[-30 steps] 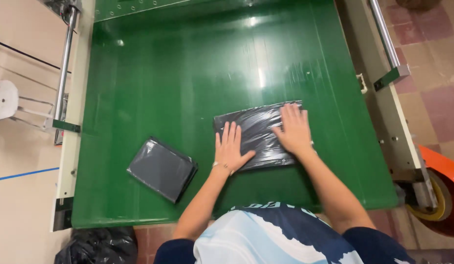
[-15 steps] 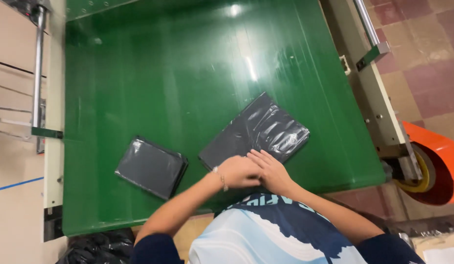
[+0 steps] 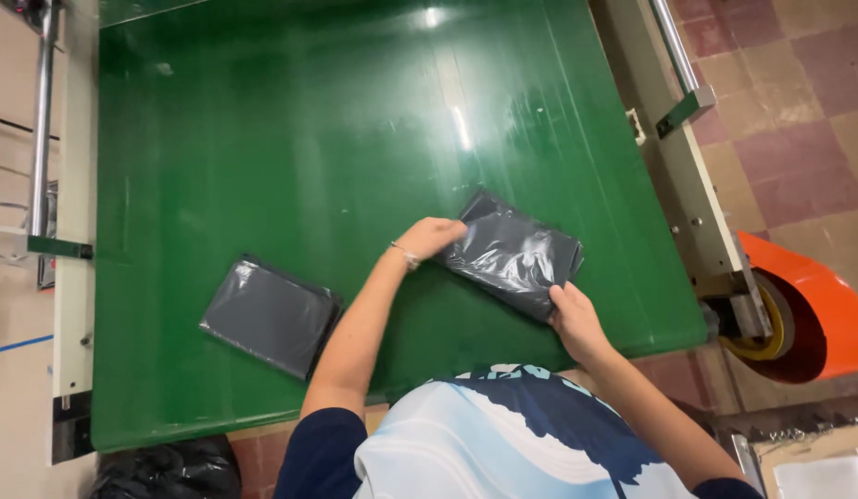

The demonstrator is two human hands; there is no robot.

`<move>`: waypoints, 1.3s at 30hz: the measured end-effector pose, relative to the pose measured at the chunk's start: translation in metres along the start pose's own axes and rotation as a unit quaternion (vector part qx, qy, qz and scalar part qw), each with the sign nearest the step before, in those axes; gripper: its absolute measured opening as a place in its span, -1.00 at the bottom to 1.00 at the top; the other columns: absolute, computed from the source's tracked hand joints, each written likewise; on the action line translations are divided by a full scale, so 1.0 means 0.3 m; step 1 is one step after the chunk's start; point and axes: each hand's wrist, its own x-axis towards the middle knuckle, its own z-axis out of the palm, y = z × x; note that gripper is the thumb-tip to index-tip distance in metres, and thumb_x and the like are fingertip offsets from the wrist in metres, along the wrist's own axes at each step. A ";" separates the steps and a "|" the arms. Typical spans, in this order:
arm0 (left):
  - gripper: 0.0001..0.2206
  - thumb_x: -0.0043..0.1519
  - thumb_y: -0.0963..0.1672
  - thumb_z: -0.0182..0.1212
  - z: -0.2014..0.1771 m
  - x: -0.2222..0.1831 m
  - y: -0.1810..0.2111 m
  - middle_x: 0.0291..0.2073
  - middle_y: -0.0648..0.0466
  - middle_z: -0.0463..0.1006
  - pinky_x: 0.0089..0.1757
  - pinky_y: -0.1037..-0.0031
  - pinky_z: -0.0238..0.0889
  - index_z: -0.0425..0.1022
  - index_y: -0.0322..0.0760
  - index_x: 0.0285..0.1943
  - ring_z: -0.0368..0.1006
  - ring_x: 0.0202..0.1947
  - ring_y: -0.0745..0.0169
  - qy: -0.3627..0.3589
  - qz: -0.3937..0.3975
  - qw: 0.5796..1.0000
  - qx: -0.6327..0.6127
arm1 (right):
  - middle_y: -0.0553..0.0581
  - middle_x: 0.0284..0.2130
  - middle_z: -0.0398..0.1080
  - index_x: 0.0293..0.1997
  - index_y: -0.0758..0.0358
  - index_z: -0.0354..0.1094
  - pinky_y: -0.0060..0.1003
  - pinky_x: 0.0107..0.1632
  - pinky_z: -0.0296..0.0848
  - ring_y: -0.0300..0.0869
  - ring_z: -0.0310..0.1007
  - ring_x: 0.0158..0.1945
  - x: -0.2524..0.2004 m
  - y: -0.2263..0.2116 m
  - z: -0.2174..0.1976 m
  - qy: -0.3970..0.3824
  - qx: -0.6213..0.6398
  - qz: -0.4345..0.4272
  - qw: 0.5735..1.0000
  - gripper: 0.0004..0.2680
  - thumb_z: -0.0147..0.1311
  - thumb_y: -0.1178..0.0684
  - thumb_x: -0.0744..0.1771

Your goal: Folding black plastic bags and inserting them into clear plastic sleeves before placing them in a crate.

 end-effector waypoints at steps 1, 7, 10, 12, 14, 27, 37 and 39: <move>-0.50 0.23 0.23 0.20 0.017 0.002 0.016 0.05 0.06 0.64 0.16 0.24 0.34 0.63 -0.04 0.10 0.47 0.20 -0.01 0.005 0.001 1.000 -0.001 | 0.05 -0.23 0.44 0.10 0.24 0.32 -0.33 -0.25 0.51 -0.24 0.47 -0.27 0.017 0.007 -0.026 -0.004 -0.003 -0.002 1.000 -0.85 -0.12 0.07 0.46; -0.53 0.10 0.23 0.21 0.167 0.046 0.083 -0.18 0.13 0.47 -0.22 0.15 0.52 0.35 0.00 -0.08 0.52 -0.11 0.01 0.284 0.025 0.898 0.336 | 0.11 -0.18 0.45 0.09 0.20 0.25 0.00 -0.15 0.60 -0.11 0.56 -0.25 0.021 -0.032 -0.047 0.011 -0.016 0.073 0.997 -0.88 -0.12 0.07 0.46; -0.60 0.17 0.11 0.28 0.168 -0.009 0.180 -0.07 0.02 0.50 -0.12 -0.01 0.46 0.45 -0.13 0.02 0.46 0.03 -0.12 0.234 -0.075 0.923 0.297 | -0.08 -0.43 0.23 -0.11 0.09 0.27 -0.33 -0.40 0.55 -0.28 0.31 -0.45 0.016 -0.014 -0.064 0.046 -0.054 0.072 0.995 -0.96 -0.01 0.04 0.43; -0.69 0.23 0.06 0.20 0.187 -0.016 0.184 -0.04 0.02 0.44 -0.12 -0.06 0.45 0.36 -0.05 0.04 0.44 0.06 -0.20 0.232 -0.026 0.946 0.226 | 0.08 -0.17 0.41 0.17 0.18 0.30 -0.14 -0.19 0.58 -0.18 0.51 -0.24 0.129 0.119 -0.247 0.051 -0.120 0.033 0.991 -0.82 0.02 0.01 0.45; -0.78 0.24 -0.02 0.19 0.130 -0.251 0.342 -0.13 -0.01 0.52 -0.17 -0.04 0.43 0.41 -0.14 -0.05 0.48 -0.03 -0.19 0.246 0.009 0.953 0.174 | 0.21 -0.21 0.46 0.15 0.31 0.32 -0.18 -0.23 0.57 -0.11 0.53 -0.30 -0.061 -0.097 -0.057 0.063 -0.262 -0.009 0.963 -0.79 0.05 0.03 0.43; -0.66 0.42 0.00 -0.19 0.027 -1.002 0.290 -0.29 0.16 0.49 -0.21 0.36 0.33 0.39 -0.17 -0.32 0.43 -0.29 0.11 0.231 0.571 0.750 0.242 | 0.12 -0.23 0.52 0.05 0.14 0.38 -0.22 -0.24 0.51 -0.12 0.50 -0.29 -0.132 -0.206 0.449 -0.064 -0.195 0.130 0.970 -0.75 0.18 0.08 0.28; -0.57 0.30 0.12 0.22 -0.689 -1.136 -0.419 -0.02 -0.06 0.65 0.12 0.22 0.29 0.57 -0.20 0.13 0.51 0.11 0.02 0.265 0.026 0.960 -0.091 | 0.13 -0.26 0.55 0.03 0.25 0.52 -0.13 -0.24 0.60 -0.11 0.57 -0.22 -0.184 -0.141 1.343 -0.393 -0.356 0.040 0.847 -0.67 0.38 0.20 0.18; -0.61 0.31 0.13 0.23 -0.737 -1.130 -0.548 -0.15 -0.12 0.63 -0.02 0.13 0.36 0.56 -0.16 0.04 0.53 0.01 -0.17 0.369 -0.003 0.929 -0.026 | 0.07 -0.13 0.53 0.18 0.20 0.45 -0.18 -0.13 0.54 -0.16 0.52 -0.12 -0.131 -0.052 1.415 -0.396 -0.377 0.025 0.837 -0.65 0.30 0.10 0.26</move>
